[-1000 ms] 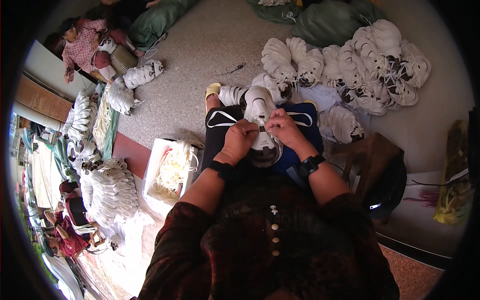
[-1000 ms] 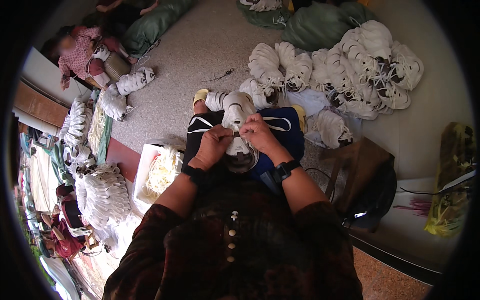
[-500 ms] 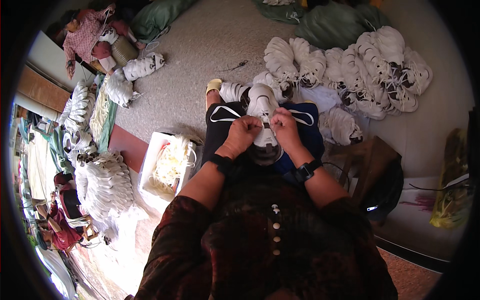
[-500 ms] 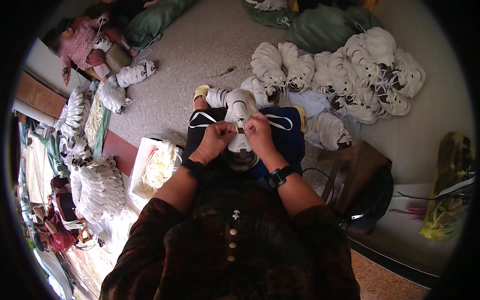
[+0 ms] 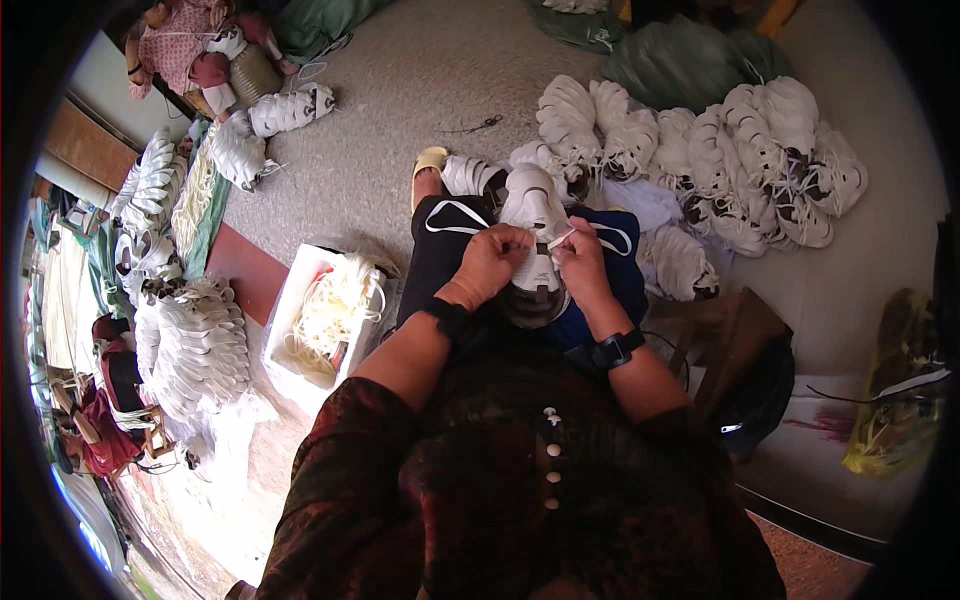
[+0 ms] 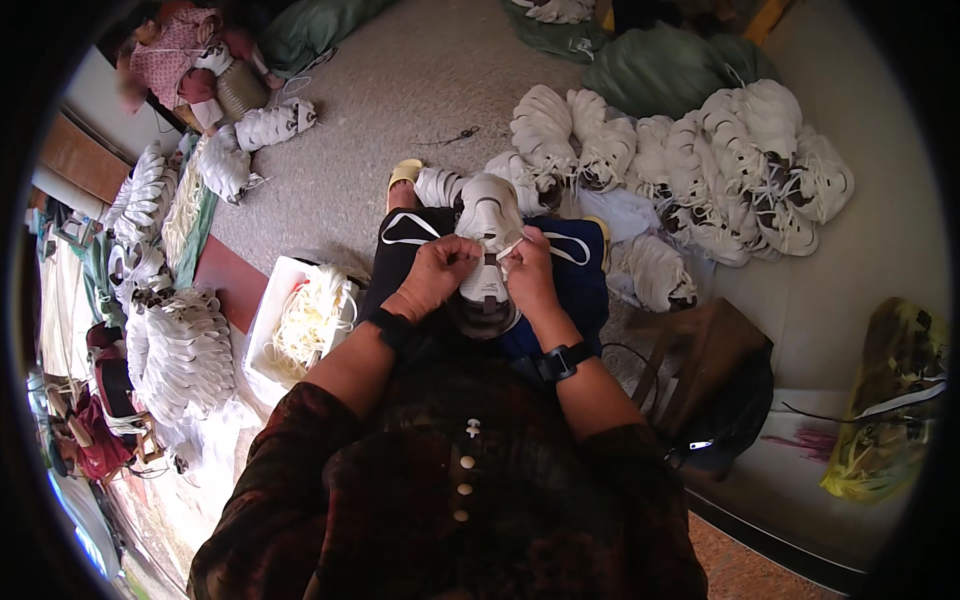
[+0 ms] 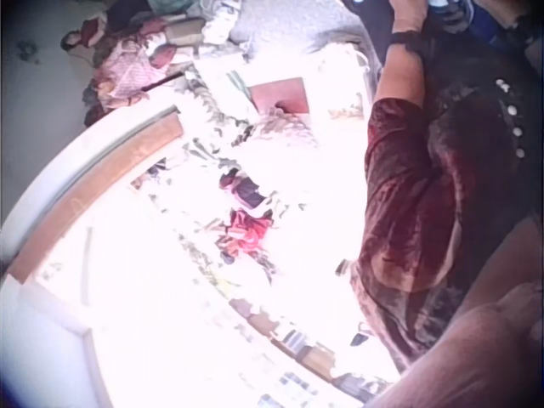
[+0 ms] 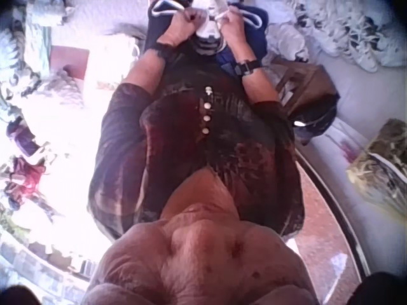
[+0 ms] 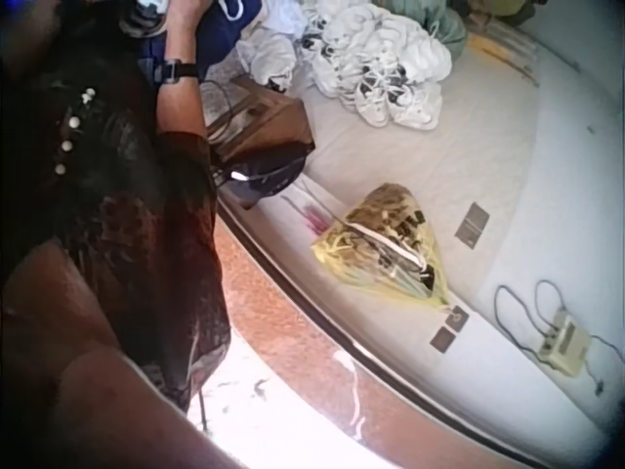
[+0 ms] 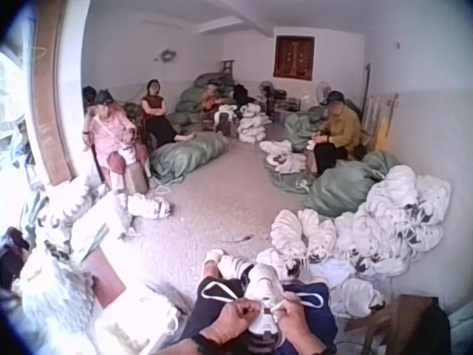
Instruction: Lacing white athletic shoes.
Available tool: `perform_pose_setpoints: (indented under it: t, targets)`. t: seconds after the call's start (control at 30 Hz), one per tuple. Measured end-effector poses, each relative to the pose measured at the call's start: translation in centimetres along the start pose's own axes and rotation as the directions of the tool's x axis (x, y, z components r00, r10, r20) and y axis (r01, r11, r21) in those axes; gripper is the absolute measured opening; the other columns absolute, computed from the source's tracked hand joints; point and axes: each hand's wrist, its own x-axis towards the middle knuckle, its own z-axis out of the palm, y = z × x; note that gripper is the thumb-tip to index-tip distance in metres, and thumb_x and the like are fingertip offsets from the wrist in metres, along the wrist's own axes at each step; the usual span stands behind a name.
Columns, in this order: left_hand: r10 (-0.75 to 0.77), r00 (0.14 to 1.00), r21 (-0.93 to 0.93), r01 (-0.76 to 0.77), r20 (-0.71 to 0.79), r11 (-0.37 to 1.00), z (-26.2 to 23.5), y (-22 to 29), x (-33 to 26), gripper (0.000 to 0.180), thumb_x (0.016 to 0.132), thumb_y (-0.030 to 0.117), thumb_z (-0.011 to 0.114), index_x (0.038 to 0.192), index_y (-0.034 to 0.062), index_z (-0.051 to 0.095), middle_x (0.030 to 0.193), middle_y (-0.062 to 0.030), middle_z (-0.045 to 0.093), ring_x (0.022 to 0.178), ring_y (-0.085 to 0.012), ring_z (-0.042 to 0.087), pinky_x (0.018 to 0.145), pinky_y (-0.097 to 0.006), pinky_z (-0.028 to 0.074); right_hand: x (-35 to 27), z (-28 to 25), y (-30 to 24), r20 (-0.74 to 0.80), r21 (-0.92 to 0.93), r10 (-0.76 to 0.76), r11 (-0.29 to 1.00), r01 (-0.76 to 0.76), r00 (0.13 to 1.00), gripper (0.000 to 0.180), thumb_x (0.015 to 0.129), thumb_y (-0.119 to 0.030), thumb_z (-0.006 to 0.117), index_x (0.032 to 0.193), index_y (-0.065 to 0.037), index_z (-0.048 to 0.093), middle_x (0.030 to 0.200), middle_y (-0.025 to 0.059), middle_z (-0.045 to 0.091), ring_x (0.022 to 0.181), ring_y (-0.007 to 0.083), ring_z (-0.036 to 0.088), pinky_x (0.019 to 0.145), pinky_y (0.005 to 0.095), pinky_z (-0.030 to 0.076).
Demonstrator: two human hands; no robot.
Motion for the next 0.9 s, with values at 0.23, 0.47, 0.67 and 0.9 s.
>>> perform_pose_setpoints:
  t: [0.23, 0.47, 0.67, 0.9]
  targets:
    - [0.101, 0.995, 0.116, -0.100, -0.003, 0.988, -0.1, 0.8, 0.1, 0.016, 0.078, 0.000, 0.060, 0.094, 0.0010, 0.063, 0.079, -0.0026, 0.057, 0.075, -0.0089, 0.053, 0.070, -0.024, 0.043, 0.6, 0.0, -0.4, 0.083, -0.134, -0.072, 0.988, 0.083, 0.994, 0.010, 0.067, 0.005, 0.059, 0.075, 0.003, 0.053, 0.112, 0.0147, 0.048, 0.097, 0.0271, 0.050, 0.085, 0.0318, 0.040]
    - [0.031, 0.999, 0.013, -0.031, -0.012, 0.999, 0.1, -0.4, 0.3, 0.012, 0.079, 0.000, 0.060, 0.090, -0.0002, 0.063, 0.081, -0.0032, 0.060, 0.076, -0.0075, 0.055, 0.068, -0.023, 0.045, 0.2, -0.1, -1.5, 0.052, -0.002, -0.036, 0.999, 0.036, 0.998, 0.011, 0.066, 0.005, 0.060, 0.070, 0.002, 0.050, 0.109, 0.0144, 0.049, 0.098, 0.0288, 0.050, 0.084, 0.0332, 0.041]
    - [0.045, 0.997, 0.020, -0.044, -0.064, 0.999, 0.3, -0.5, 0.7, 0.013, 0.074, 0.009, 0.065, 0.086, 0.0049, 0.067, 0.076, -0.0108, 0.064, 0.068, -0.0191, 0.063, 0.065, -0.030, 0.048, 0.1, -0.1, -0.9, 0.035, -0.134, -0.109, 0.985, 0.113, 0.993, 0.012, 0.067, 0.005, 0.060, 0.075, 0.002, 0.051, 0.112, 0.0152, 0.048, 0.101, 0.0299, 0.049, 0.087, 0.0334, 0.040]
    - [-0.086, 0.994, -0.010, 0.085, -0.066, 0.996, 0.6, -0.3, 1.9, 0.013, 0.076, 0.013, 0.065, 0.084, 0.0028, 0.066, 0.070, -0.0107, 0.065, 0.062, -0.0173, 0.061, 0.061, -0.029, 0.048, 0.3, -0.3, -0.4, 0.093, -0.136, -0.044, 0.989, 0.057, 0.995, 0.014, 0.067, 0.004, 0.059, 0.080, 0.000, 0.054, 0.114, 0.0188, 0.047, 0.107, 0.0329, 0.046, 0.093, 0.0355, 0.035]
